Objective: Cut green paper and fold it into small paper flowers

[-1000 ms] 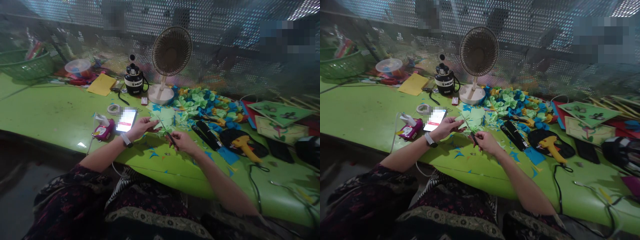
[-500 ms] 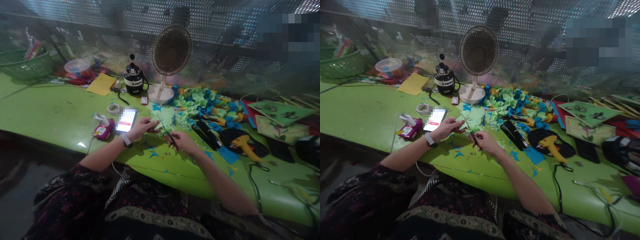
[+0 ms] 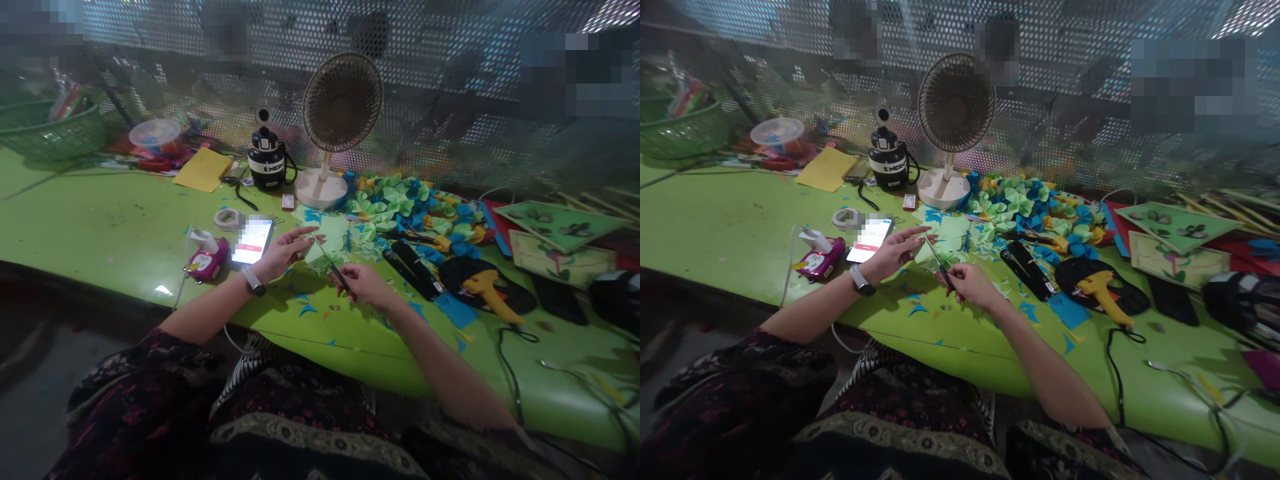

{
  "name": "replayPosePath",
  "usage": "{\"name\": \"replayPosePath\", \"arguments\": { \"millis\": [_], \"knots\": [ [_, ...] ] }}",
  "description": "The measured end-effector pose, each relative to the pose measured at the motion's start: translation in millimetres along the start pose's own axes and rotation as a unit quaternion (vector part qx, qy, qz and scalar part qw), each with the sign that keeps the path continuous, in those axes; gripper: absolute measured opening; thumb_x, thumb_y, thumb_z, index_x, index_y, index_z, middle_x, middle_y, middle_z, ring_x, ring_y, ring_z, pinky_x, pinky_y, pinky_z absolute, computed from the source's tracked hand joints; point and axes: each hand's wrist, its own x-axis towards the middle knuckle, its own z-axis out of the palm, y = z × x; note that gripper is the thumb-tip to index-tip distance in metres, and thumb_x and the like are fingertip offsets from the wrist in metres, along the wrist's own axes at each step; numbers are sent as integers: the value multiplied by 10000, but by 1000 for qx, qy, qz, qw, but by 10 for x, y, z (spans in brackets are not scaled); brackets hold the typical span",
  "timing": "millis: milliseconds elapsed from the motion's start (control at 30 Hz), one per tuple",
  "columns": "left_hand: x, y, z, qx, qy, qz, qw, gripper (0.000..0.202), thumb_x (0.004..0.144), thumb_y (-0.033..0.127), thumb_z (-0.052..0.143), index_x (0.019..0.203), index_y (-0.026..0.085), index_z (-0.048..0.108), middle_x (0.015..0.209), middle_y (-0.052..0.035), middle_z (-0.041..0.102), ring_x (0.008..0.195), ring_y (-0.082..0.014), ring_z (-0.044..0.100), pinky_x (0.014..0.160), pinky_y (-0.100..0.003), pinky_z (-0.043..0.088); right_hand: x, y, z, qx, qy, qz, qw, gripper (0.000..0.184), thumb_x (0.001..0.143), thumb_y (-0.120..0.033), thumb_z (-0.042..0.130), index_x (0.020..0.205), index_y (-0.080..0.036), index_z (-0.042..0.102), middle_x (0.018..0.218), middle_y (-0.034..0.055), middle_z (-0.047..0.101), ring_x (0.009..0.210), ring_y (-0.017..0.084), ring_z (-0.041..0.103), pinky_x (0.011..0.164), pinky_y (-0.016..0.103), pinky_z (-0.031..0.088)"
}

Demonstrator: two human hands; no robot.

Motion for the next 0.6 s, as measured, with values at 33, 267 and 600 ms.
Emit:
{"name": "replayPosePath", "arguments": {
  "millis": [33,267,600],
  "knots": [
    [3,-6,-2,-3,-2,0,1000,398,778,261,787,1167,209,717,1136,-79,748,673,-46,613,522,-137,413,0,0,-1,-1,-1,-1,1000,519,624,-638,802,678,-178,569,557,-20,629,351,45,446,343,181,368],
    [35,-65,-22,-24,-12,11,1000,405,791,243,782,1184,189,701,1140,-111,748,943,-140,700,739,-214,524,-2,-6,2,-15,3,-3,1000,498,650,-621,793,682,-178,569,565,-14,635,355,47,446,349,188,371],
    [10,-43,9,-17,-6,-3,1000,375,799,232,772,1165,172,714,1161,-121,740,942,-139,699,682,-182,520,0,-7,6,-25,5,0,1000,510,639,-635,791,667,-180,562,557,-13,636,348,48,442,350,188,374]
  ]
}}
